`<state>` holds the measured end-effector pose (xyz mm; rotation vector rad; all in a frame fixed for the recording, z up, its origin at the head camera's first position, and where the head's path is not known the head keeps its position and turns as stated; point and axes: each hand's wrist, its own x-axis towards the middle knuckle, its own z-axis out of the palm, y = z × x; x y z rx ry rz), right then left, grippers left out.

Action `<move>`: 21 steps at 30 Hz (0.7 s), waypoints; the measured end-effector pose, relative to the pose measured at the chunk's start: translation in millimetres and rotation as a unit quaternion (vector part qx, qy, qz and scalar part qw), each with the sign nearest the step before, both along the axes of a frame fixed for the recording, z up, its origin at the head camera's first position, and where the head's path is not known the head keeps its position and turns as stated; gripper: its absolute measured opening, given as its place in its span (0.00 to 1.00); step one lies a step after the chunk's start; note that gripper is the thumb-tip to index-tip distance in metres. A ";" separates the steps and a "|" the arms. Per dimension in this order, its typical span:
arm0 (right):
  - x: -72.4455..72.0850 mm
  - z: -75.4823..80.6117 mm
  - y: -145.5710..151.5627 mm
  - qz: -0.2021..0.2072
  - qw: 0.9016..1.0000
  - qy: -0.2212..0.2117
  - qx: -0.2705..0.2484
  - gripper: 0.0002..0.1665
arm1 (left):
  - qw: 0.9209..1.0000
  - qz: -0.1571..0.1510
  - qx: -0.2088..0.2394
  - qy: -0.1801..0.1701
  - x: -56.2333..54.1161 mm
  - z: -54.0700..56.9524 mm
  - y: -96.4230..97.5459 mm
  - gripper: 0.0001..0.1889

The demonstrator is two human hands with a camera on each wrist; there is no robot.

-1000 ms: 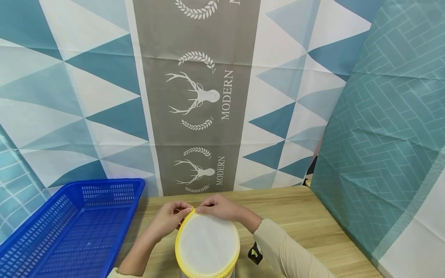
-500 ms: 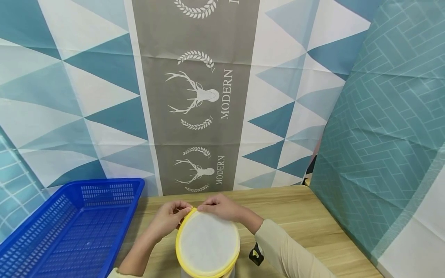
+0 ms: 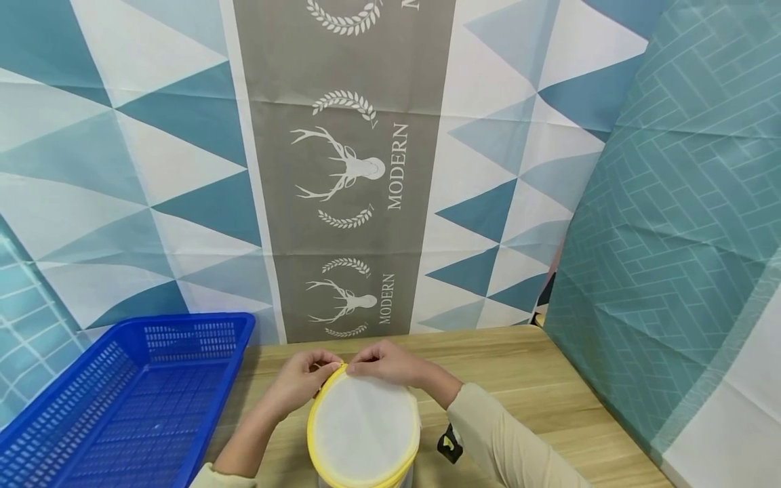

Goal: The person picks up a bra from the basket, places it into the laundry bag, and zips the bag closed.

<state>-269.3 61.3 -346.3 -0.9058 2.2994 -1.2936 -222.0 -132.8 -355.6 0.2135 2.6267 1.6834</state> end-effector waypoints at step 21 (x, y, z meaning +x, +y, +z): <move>1.7 -8.6 3.9 -0.041 0.999 -0.004 -0.029 0.14 | 0.999 0.031 0.013 -0.001 -1.0 -6.8 0.0 0.08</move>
